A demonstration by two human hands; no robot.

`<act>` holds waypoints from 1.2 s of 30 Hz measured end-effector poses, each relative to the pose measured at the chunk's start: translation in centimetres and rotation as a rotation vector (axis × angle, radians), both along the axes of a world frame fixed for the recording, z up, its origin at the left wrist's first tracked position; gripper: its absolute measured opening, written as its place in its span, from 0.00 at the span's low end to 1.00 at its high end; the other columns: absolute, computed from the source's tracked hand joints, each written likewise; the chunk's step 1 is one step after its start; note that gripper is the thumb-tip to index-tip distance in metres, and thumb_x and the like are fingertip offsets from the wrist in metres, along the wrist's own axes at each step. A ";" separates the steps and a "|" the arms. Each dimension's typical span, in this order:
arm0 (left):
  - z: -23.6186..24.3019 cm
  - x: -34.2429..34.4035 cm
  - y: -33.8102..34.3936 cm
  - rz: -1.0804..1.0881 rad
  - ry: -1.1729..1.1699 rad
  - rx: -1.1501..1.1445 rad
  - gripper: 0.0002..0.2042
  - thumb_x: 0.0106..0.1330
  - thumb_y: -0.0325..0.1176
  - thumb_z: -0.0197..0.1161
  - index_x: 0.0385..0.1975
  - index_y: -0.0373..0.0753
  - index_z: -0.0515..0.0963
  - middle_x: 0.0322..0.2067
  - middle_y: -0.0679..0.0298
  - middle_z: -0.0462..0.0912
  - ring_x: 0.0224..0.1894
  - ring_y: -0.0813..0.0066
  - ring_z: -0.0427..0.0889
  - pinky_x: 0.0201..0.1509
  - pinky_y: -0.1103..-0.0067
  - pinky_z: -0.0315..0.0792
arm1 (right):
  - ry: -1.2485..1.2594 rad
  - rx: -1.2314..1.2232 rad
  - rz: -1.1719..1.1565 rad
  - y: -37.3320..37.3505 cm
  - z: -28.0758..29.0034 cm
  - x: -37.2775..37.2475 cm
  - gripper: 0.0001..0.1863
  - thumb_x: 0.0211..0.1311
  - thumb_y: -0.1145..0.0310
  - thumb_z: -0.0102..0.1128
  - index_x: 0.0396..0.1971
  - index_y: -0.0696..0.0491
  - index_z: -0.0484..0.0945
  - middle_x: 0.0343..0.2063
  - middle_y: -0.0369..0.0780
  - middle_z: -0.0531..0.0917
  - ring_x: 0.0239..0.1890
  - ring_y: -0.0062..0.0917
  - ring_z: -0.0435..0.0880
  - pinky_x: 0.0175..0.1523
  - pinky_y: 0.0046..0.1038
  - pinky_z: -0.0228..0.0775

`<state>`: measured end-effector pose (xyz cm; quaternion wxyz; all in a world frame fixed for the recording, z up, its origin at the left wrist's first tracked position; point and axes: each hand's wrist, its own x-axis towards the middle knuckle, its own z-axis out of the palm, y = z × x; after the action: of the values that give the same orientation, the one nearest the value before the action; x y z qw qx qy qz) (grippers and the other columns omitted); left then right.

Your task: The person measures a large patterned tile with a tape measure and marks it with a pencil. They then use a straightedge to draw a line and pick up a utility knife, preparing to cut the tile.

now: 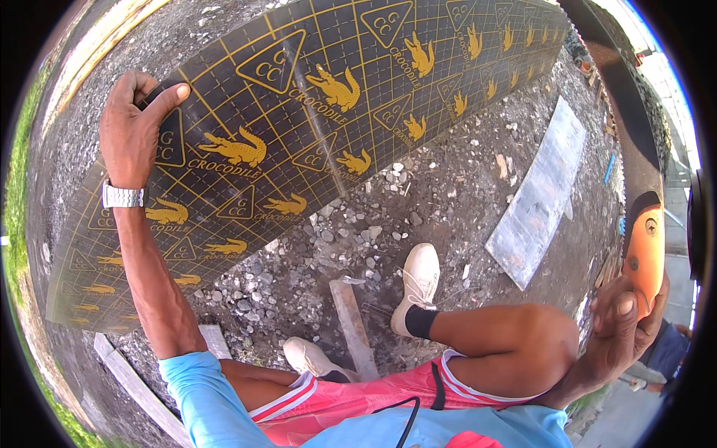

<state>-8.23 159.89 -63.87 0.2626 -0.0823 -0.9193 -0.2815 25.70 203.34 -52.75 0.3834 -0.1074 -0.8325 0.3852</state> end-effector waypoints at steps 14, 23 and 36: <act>-2.0 -3.7 -2.1 -0.139 -0.188 0.021 0.18 0.66 0.48 0.78 0.26 0.43 0.80 0.20 0.77 0.71 0.23 0.89 0.67 0.27 0.84 0.61 | -0.262 -0.377 0.011 3.2 -3.4 -3.1 0.30 0.75 0.64 0.64 0.69 0.64 0.69 0.22 0.32 0.73 0.18 0.15 0.70 0.29 0.20 0.66; -1.2 -5.1 -3.8 -0.283 -0.256 -0.083 0.19 0.69 0.53 0.74 0.30 0.43 0.82 0.19 0.71 0.83 0.18 0.86 0.82 0.25 0.90 0.72 | -0.265 -0.566 0.083 1.3 -4.2 -4.5 0.22 0.78 0.68 0.60 0.65 0.63 0.73 0.22 0.31 0.69 0.20 0.14 0.69 0.31 0.22 0.69; 2.0 -2.9 -1.6 -0.485 -0.330 0.034 0.22 0.67 0.52 0.77 0.22 0.44 0.75 0.16 0.73 0.76 0.18 0.89 0.77 0.25 0.87 0.67 | -0.061 -0.638 0.221 0.4 -7.0 -6.8 0.21 0.73 0.73 0.63 0.62 0.62 0.73 0.21 0.31 0.71 0.18 0.15 0.72 0.29 0.26 0.73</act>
<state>-11.10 158.32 -61.85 0.0361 -0.2484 -0.8981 -0.3610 18.93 203.74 -59.75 0.2614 -0.1426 -0.6875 0.6623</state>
